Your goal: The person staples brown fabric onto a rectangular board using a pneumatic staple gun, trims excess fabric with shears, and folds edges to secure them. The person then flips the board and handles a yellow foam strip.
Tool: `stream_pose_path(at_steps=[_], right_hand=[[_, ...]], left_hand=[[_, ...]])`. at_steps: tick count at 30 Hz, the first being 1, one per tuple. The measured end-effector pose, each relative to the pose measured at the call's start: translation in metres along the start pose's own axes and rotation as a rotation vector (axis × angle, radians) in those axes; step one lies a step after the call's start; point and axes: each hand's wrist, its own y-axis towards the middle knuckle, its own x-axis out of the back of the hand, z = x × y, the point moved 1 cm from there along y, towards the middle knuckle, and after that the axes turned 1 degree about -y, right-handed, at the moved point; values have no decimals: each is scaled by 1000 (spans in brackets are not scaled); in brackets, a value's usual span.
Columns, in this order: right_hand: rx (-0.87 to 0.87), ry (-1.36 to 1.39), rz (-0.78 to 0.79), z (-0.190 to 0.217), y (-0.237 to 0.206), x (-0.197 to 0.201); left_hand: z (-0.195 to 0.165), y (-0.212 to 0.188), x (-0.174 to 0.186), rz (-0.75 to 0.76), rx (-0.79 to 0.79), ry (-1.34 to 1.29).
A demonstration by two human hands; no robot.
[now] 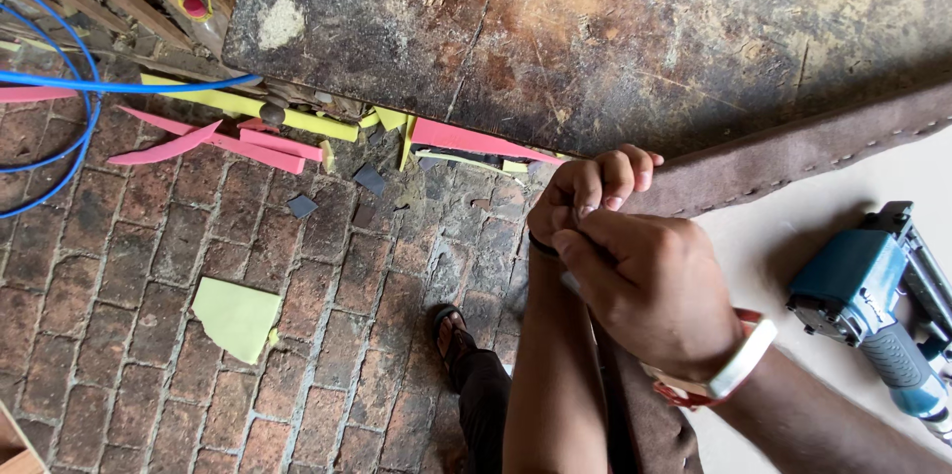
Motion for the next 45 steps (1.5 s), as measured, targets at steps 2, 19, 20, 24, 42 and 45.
stream_pose_path(at_steps=[2,19,20,24,42,45], right_hand=[[-5,8,-9,-2,-2,8],[-185,125,40,-20,-1,18],[-180,106,48,-25,-1,20],[-167,85,68,-34,-2,14],[-18,-8,173,-41,8,10],[42,116,129,-46,9,11]], left_hand=[[-2,0,-1,-13,15,14],[-4,-10,-19,-182,-116,69],[-5,-11,-24,-232,-104,75],[-11,-16,-42,-395,-48,73],[-22,-16,-30,-284,-15,142],[-33,-8,-43,-306,17,151]])
